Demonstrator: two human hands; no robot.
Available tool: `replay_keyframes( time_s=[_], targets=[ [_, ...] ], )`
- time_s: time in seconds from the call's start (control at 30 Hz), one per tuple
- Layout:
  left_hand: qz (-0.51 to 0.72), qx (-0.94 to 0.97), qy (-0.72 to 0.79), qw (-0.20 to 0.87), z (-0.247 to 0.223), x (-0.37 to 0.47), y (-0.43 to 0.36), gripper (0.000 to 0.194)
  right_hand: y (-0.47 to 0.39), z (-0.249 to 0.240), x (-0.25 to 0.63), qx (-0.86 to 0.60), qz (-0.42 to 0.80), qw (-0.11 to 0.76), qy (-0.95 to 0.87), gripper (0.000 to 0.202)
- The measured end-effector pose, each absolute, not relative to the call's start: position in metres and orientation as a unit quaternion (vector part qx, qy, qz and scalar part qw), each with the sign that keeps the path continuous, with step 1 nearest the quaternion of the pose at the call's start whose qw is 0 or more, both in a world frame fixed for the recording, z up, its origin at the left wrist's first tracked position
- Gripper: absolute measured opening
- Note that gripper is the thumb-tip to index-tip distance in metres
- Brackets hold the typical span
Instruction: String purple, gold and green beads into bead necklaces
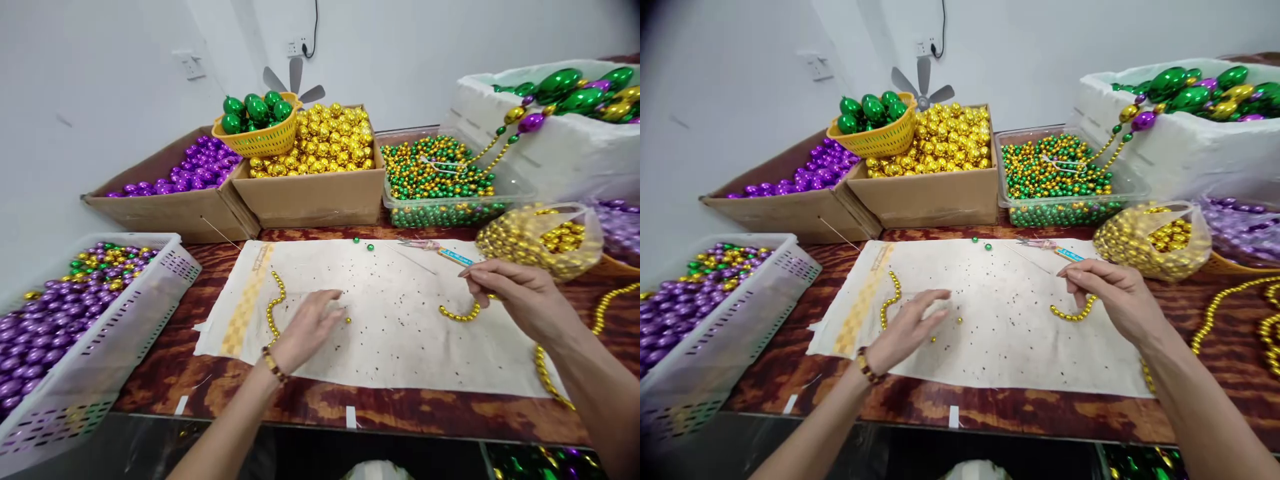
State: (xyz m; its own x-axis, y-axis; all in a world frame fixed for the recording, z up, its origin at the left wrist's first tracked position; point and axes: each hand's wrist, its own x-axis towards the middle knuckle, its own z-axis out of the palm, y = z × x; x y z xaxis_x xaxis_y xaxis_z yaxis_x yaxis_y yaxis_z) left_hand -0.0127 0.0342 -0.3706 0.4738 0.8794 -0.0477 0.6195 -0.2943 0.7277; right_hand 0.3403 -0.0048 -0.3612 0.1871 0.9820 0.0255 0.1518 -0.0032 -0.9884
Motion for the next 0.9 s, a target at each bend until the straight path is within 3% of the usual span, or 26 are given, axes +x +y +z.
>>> replay_keyframes(
  time_s=[0.1,0.2,0.3,0.43,0.53,0.63,0.67,0.77,0.8,0.9],
  targets=[
    [0.242,0.784,0.365,0.44,-0.372,0.058,0.026,0.043,-0.009,-0.35,0.331,-0.561,0.422,0.479,-0.527,0.013],
    [0.19,0.755,0.291,0.556,-0.379,0.091,0.028,0.039,-0.005,-0.35,0.333,-0.577,0.389,0.531,-0.484,0.009],
    [0.132,0.705,0.335,0.611,-0.385,0.061,0.035,0.037,0.005,-0.367,0.352,-0.642,0.339,0.588,-0.355,0.011],
    [0.115,0.657,0.443,0.599,-0.369,-0.033,0.035,0.035,0.017,-0.406,0.377,-0.701,0.328,0.573,-0.27,0.011],
    [0.128,0.64,0.496,0.573,-0.349,-0.076,0.024,0.034,0.018,-0.419,0.367,-0.748,0.333,0.474,-0.323,0.017],
    [0.13,0.651,0.507,0.549,-0.336,-0.069,0.011,0.033,0.01,-0.4,0.314,-0.752,0.236,0.302,-0.536,0.047],
    [0.126,0.662,0.5,0.543,-0.332,-0.059,0.008,0.032,0.006,-0.388,0.288,-0.712,0.238,0.287,-0.595,0.055],
    [0.133,0.701,0.469,0.52,-0.321,-0.029,0.005,0.03,-0.004,-0.353,0.209,-0.496,0.391,0.247,-0.735,0.057],
    [0.139,0.712,0.46,0.512,-0.317,-0.023,0.006,0.031,-0.005,-0.343,0.19,-0.451,0.4,0.235,-0.763,0.057],
    [0.133,0.738,0.447,0.488,-0.302,-0.027,0.01,0.033,-0.008,-0.321,0.175,-0.433,0.367,0.227,-0.791,0.02]
  ],
)
